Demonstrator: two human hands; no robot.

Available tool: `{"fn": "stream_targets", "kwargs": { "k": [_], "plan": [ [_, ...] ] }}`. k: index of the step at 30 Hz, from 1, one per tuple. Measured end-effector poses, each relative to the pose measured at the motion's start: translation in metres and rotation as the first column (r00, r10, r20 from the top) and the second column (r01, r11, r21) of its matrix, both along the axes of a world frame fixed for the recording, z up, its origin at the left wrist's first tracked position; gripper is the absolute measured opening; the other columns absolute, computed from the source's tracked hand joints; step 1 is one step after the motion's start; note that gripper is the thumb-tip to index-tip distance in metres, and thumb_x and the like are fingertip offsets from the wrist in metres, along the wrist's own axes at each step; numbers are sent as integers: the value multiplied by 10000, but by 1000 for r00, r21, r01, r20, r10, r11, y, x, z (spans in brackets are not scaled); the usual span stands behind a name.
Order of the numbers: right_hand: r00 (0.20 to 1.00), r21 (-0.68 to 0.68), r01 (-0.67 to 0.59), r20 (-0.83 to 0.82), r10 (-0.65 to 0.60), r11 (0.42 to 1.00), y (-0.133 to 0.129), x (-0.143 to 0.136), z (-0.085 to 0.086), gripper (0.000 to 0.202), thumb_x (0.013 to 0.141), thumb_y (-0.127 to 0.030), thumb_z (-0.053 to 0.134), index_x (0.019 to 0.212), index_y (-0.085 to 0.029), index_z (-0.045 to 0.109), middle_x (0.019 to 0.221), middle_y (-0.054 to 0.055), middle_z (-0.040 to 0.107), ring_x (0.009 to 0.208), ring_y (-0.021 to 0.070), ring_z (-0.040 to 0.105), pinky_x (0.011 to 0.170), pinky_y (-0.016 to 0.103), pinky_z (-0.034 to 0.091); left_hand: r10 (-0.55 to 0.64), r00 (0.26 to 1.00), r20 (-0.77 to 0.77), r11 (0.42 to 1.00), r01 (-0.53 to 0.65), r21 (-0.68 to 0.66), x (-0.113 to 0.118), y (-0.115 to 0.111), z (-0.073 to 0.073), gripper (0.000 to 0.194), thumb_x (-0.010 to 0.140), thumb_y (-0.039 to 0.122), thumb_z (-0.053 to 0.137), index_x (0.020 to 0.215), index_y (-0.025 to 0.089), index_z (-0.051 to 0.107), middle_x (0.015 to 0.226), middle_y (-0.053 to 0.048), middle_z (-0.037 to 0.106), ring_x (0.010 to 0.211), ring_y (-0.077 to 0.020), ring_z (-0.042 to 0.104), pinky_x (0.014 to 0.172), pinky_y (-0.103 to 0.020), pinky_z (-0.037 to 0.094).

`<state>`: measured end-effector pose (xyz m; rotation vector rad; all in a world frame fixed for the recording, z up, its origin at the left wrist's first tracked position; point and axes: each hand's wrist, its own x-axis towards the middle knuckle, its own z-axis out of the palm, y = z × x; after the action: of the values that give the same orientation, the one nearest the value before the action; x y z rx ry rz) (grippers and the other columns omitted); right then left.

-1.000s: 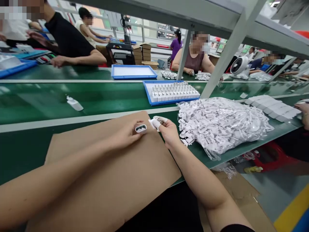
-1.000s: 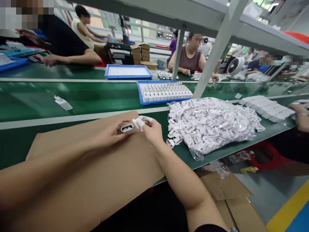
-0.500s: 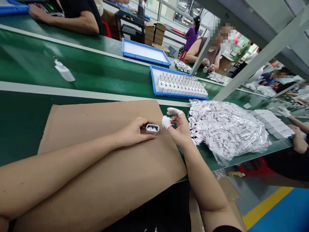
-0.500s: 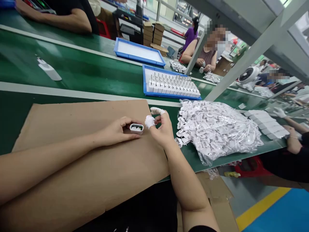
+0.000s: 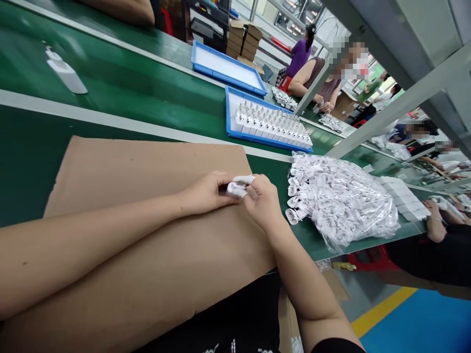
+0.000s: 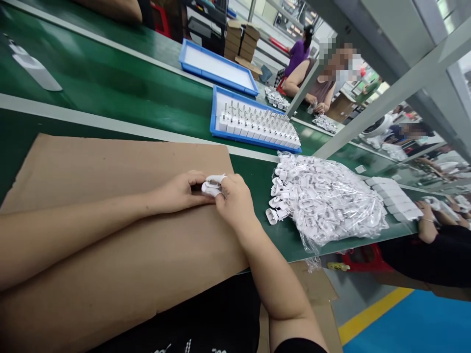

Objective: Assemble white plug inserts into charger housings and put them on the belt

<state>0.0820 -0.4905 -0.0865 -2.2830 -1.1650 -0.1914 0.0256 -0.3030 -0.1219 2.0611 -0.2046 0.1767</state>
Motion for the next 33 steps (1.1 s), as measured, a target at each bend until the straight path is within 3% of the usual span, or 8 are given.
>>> {"fn": "stream_targets", "kwargs": {
  "k": [4, 8, 14, 18, 21, 25, 28, 33],
  "plan": [
    [995, -151, 99, 35, -95, 984, 6, -6, 12, 382, 765, -60, 591, 1080, -217, 740, 965, 55, 717, 948, 240, 561, 827, 351, 438, -4, 1000, -27, 1000, 4, -19, 0, -2, 2, 355, 790, 557, 730, 836, 206, 701, 883, -36, 712, 928, -252, 637, 789, -351, 474],
    [990, -163, 144, 15, -143, 976, 8, -7, 12, 368, 748, -75, 620, 1057, -227, 751, 889, 51, 687, 926, 243, 549, 795, 345, 402, 6, 1000, -13, 1000, -6, -20, -1, -4, 4, 341, 800, 549, 709, 817, 208, 706, 857, -34, 707, 891, -250, 637, 790, -355, 484],
    [978, 114, 140, -169, -120, 984, 4, -4, -17, 425, 761, -101, 631, 1138, -256, 751, 875, 28, 665, 867, 213, 548, 783, 326, 457, 15, 1000, -25, 999, -16, -34, -3, -9, -1, 384, 785, 578, 730, 891, 209, 717, 899, -51, 708, 877, -256, 656, 799, -374, 529],
    [959, 335, 191, -265, -102, 923, 2, -2, -27, 471, 817, -249, 696, 1288, -224, 698, 1046, 59, 684, 918, 201, 560, 898, 340, 500, 36, 991, -132, 990, -54, -131, 2, -1, 4, 485, 763, 558, 763, 1077, 193, 702, 1012, -69, 739, 904, -257, 680, 797, -359, 543],
    [950, 444, 238, -292, -112, 864, 4, 3, -28, 509, 886, -355, 669, 1370, -201, 646, 1210, 91, 672, 934, 191, 574, 936, 350, 507, 346, 933, -94, 935, -352, -46, 25, 34, 13, 488, 732, 501, 794, 1085, 178, 698, 1037, -71, 740, 914, -255, 671, 825, -350, 529],
    [963, 432, 194, -257, -86, 881, 9, 6, -34, 352, 969, -326, 537, 1247, -217, 723, 1093, 80, 724, 987, 207, 625, 948, 358, 512, 780, 625, -8, 620, -772, 141, 70, 118, 17, 386, 723, 348, 794, 1032, 154, 670, 1004, -77, 712, 935, -257, 649, 862, -353, 501],
    [953, 383, 101, -301, 21, 918, 11, 3, -39, 378, 992, -251, 463, 1290, -255, 695, 1189, 58, 744, 1065, 201, 672, 957, 344, 519, 857, 515, 3, 500, -835, 229, 94, 174, 13, 343, 689, 287, 800, 942, 143, 618, 1000, -87, 684, 1034, -280, 620, 929, -389, 462],
    [875, 283, 143, -485, 12, 948, 6, -2, -33, 424, 1010, -279, 447, 1406, -224, 586, 983, 55, 782, 818, 213, 737, 823, 349, 542, 885, 455, -97, 466, -864, 193, 102, 211, 8, 392, 689, 408, 791, 761, 143, 511, 853, -47, 607, 1115, -299, 578, 946, -422, 413]
  ]
}}
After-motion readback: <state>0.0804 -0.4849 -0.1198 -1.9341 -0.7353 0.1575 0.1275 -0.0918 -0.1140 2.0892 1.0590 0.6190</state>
